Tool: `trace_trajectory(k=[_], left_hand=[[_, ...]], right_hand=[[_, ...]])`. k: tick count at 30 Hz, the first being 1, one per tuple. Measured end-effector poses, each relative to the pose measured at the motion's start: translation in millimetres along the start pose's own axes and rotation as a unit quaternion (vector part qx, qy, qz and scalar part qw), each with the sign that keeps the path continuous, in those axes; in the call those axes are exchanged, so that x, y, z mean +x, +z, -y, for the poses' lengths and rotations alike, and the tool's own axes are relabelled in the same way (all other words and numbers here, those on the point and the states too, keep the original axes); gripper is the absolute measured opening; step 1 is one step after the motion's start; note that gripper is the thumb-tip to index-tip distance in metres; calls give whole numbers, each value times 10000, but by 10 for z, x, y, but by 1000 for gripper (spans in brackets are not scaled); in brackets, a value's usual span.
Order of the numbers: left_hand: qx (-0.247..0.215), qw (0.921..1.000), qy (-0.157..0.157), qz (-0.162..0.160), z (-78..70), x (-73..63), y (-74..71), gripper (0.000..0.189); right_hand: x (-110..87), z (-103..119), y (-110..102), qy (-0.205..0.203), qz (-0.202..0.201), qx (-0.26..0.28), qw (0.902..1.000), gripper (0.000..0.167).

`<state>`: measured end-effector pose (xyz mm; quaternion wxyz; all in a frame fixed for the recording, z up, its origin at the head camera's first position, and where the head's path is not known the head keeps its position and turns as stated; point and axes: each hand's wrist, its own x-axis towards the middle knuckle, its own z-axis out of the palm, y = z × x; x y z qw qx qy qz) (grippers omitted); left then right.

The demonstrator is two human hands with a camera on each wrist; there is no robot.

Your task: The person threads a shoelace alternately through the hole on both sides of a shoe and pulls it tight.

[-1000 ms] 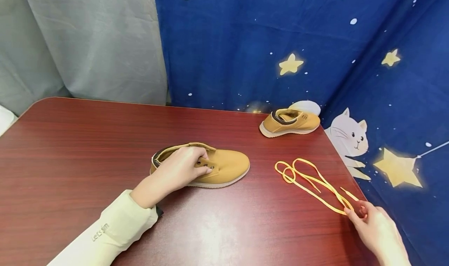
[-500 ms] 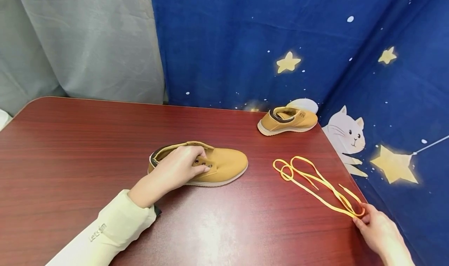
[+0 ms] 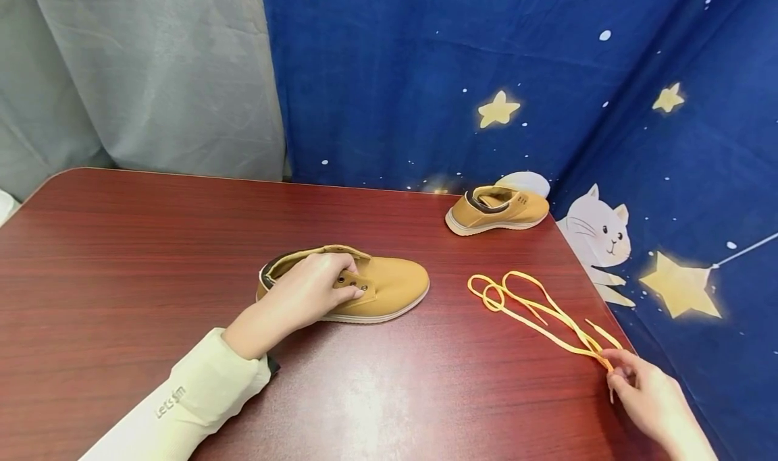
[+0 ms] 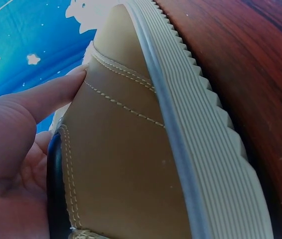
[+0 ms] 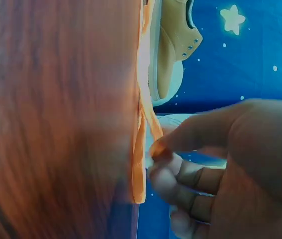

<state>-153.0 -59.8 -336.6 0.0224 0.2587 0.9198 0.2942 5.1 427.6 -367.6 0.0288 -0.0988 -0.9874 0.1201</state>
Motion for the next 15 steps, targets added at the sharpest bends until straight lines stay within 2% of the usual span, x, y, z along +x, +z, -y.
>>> trace_trajectory(k=[3, 5, 6, 9, 12, 15], left_hand=[[-6, 10000, -23, 14, -4, 0, -4, 18], [-5, 10000, -41, 29, -6, -1, -7, 18], [-2, 10000, -49, 38, -7, -1, -7, 18], [12, 10000, -61, 53, -7, -3, -8, 18], [21, 10000, -46, 47, -7, 0, -6, 18], [14, 10000, -44, 41, -7, 1, -1, 18]], right_hand=[[-17, 28, 4, -176, -293, 651, 9973, 39], [-21, 45, 8, -279, -328, 1317, 9904, 45], [-21, 55, 9, -348, -320, 1638, 9854, 45], [-26, 102, 1, -459, -66, 2504, 9670, 31], [-23, 192, -29, -637, 256, 3104, 9481, 23], [-20, 312, -64, -856, 508, 3547, 9297, 23]])
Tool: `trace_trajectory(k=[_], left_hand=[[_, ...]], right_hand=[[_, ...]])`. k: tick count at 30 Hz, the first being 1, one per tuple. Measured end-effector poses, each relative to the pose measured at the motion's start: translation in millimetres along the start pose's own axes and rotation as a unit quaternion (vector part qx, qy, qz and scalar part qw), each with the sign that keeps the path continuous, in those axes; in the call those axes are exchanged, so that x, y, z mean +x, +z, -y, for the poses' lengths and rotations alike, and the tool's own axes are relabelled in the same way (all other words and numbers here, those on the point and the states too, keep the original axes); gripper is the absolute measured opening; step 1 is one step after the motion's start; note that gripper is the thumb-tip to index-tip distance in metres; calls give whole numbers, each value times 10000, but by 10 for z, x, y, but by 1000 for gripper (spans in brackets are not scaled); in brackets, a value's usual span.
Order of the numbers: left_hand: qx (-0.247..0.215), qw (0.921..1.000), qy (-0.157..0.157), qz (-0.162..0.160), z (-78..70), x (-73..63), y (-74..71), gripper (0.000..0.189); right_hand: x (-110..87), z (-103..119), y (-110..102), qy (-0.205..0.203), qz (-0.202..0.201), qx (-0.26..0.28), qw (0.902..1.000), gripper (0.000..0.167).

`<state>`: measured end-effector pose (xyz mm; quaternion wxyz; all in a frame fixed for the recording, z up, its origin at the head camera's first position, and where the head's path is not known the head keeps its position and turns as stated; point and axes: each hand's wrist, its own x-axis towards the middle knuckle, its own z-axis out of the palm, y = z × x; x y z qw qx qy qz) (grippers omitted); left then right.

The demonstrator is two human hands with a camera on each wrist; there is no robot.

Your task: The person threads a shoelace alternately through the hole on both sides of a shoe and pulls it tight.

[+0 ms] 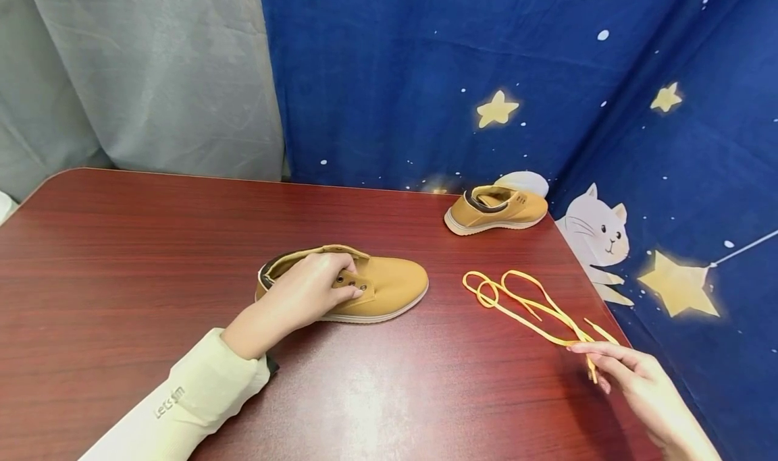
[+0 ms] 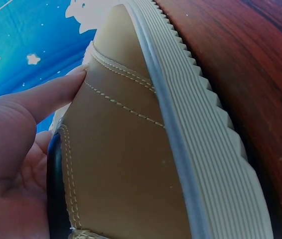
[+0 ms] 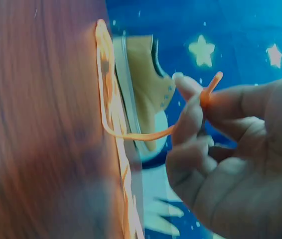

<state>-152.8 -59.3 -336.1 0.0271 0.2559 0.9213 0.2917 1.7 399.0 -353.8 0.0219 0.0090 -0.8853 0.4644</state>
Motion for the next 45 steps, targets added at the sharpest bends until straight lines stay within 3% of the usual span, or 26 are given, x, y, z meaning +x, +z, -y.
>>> trace_trajectory(k=[4, 11, 20, 25, 32, 37, 42, 45], left_hand=[[-4, 10000, -8, -9, 4, -4, 3, 18], [-25, 10000, 31, 9, 6, -5, 13, 16], [8, 10000, 31, 56, -8, 0, 13, 13], [-4, 10000, -17, 95, -12, -2, 11, 15], [-1, 9999, -40, 98, -13, -7, 6, 15], [10, 10000, 4, 84, -1, -10, 7, 15], [69, 9999, 86, 53, 9, -7, 15, 15], [99, 9999, 93, 36, 9, -2, 15, 15]], right_hand=[[45, 143, 92, -299, 219, 349, 9987, 23], [121, 352, 185, -1403, 704, 484, 9864, 38], [170, 724, 295, -1594, -38, -63, 9872, 28], [220, 879, 291, -1869, -360, 128, 9816, 24], [310, 1041, 333, -2806, -488, 568, 9569, 29], [341, 1226, 416, -2763, -308, 1235, 9526, 28], [321, 1452, 524, -2100, -378, 1518, 9651, 24], [331, 1585, 600, -1688, -542, 1335, 9751, 22]])
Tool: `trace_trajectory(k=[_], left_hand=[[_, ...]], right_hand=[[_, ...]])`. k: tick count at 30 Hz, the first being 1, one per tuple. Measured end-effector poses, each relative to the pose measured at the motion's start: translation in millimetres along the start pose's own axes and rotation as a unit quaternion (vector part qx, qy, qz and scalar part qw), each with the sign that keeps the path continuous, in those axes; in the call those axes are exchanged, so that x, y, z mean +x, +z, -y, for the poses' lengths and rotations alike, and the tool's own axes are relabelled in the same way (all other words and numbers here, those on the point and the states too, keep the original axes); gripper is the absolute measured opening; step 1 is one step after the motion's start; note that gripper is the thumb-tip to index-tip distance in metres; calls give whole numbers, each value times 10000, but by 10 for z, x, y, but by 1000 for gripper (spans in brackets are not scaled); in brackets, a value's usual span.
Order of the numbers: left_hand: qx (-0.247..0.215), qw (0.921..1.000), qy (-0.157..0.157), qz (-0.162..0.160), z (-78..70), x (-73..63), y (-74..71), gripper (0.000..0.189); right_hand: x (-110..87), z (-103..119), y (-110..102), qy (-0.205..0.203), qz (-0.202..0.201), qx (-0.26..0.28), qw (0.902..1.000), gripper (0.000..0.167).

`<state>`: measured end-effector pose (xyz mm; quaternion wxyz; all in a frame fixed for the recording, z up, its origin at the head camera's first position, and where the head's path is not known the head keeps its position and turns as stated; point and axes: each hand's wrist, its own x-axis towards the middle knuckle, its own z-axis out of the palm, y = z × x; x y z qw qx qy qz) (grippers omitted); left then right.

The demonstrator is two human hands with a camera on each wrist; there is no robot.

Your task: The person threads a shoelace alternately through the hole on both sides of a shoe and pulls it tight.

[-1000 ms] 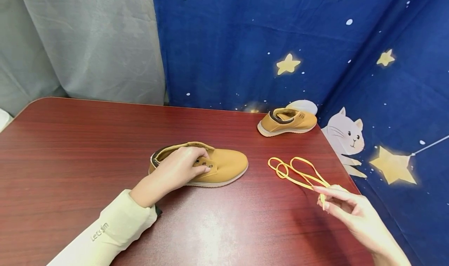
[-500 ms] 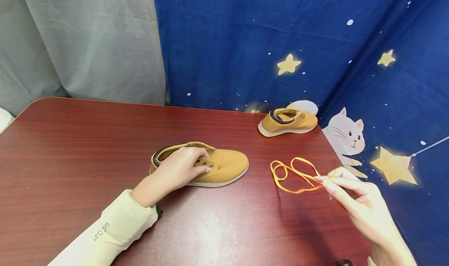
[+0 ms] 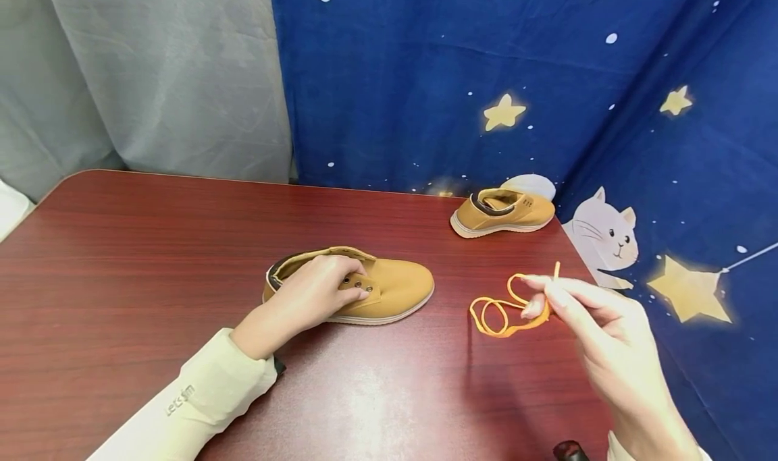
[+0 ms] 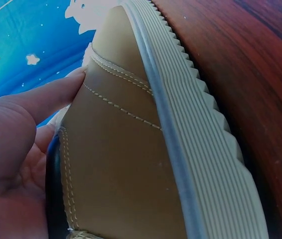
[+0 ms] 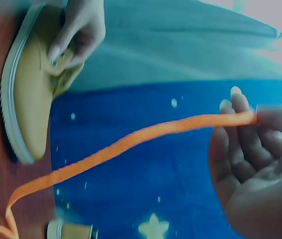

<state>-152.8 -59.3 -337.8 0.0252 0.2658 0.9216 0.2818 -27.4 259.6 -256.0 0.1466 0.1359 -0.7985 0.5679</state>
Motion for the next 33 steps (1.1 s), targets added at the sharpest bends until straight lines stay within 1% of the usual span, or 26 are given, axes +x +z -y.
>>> trace_trajectory(k=[4, 7, 11, 16, 20, 22, 25, 30, 33], left_hand=[[49, 10000, -37, -5, -1, -3, -4, 16], [58, 10000, -65, 2, -3, -5, -4, 16], [38, 10000, -60, -24, -4, -9, -1, 14], [63, 9999, -41, -76, -8, -17, 6, 15], [100, 9999, -38, -108, -15, -19, 14, 16], [114, 9998, -22, -134, -19, -20, 17, 16], [137, 9997, 3, -184, -23, -22, 20, 15], [162, 9996, 8, -220, -24, -18, 23, 15], [174, 9996, 2, -211, -25, -15, 25, 16]], right_hand=[[62, 86, 158, 458, -298, -223, 9983, 21], [103, 108, 266, 493, -259, -143, 9983, 20], [146, 132, 415, 392, 126, -10, 9992, 20], [196, 139, 604, 429, 567, 233, 9972, 18], [242, 95, 737, 415, 853, 747, 9927, 18], [258, 56, 799, 435, 1025, 885, 9898, 19], [275, -18, 888, 582, 1243, 944, 9860, 21], [300, -136, 1027, 1091, 1490, 1093, 9767, 25], [309, -211, 1102, 1176, 1575, 1132, 9739, 26]])
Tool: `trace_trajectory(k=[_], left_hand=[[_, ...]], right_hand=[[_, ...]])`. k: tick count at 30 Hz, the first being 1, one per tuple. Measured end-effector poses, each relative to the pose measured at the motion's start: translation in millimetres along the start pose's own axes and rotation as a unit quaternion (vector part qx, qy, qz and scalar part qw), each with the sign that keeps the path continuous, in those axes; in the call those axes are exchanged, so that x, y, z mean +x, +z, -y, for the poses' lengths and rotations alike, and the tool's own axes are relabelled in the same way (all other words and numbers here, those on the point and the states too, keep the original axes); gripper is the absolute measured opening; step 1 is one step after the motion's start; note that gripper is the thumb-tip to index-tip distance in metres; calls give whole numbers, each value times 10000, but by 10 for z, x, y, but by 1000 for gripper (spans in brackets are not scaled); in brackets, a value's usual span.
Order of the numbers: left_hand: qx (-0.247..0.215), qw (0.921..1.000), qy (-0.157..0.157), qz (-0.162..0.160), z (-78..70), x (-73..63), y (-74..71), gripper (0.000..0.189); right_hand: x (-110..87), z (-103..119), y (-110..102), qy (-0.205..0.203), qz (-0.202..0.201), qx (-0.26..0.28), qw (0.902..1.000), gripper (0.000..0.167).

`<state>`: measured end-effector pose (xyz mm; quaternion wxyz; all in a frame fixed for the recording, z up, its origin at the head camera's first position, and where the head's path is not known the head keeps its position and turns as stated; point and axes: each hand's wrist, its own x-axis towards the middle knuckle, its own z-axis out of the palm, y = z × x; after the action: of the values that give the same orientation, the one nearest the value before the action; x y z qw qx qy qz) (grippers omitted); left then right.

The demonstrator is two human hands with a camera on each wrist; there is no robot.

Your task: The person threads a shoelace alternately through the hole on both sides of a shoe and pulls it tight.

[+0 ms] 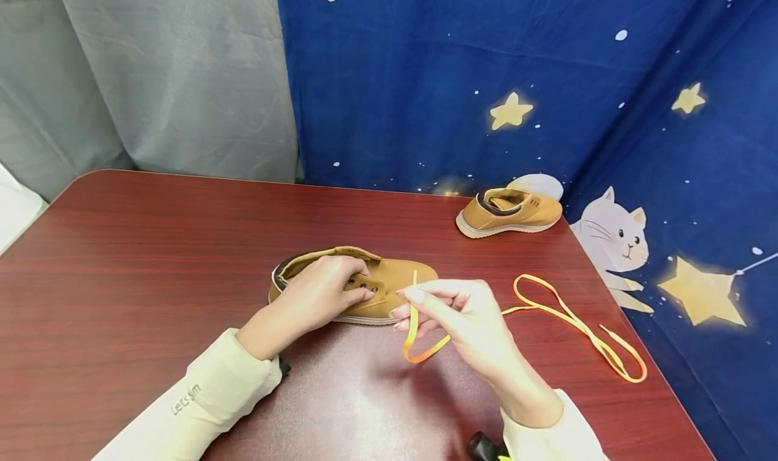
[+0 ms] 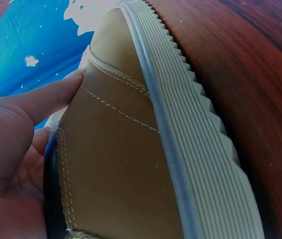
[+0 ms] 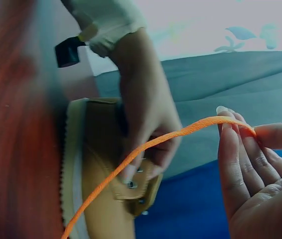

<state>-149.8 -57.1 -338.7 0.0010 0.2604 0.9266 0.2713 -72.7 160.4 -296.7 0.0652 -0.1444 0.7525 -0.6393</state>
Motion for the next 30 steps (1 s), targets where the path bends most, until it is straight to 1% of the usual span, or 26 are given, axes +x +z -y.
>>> trace_trajectory(k=[5, 13, 18, 25, 30], left_hand=[[27, 10000, 18, -39, 1, -3, -5, 16], [-148, 9999, 26, 6, 2, 8, -7, 16], [-222, 9997, 26, 31, 0, 9, -6, 12], [-261, 9996, 37, 48, -1, 11, -15, 10], [-246, 9996, 3, 157, 8, 5, -35, 11]], right_hand=[[95, -160, 73, 61, 118, -120, 9998, 28], [233, -458, 147, 486, 211, -7, 9986, 30], [285, -603, 201, 716, 434, 73, 9965, 31], [327, -735, 254, 1000, 519, 157, 9935, 33], [357, -774, 271, 1077, 538, 216, 9925, 32]])
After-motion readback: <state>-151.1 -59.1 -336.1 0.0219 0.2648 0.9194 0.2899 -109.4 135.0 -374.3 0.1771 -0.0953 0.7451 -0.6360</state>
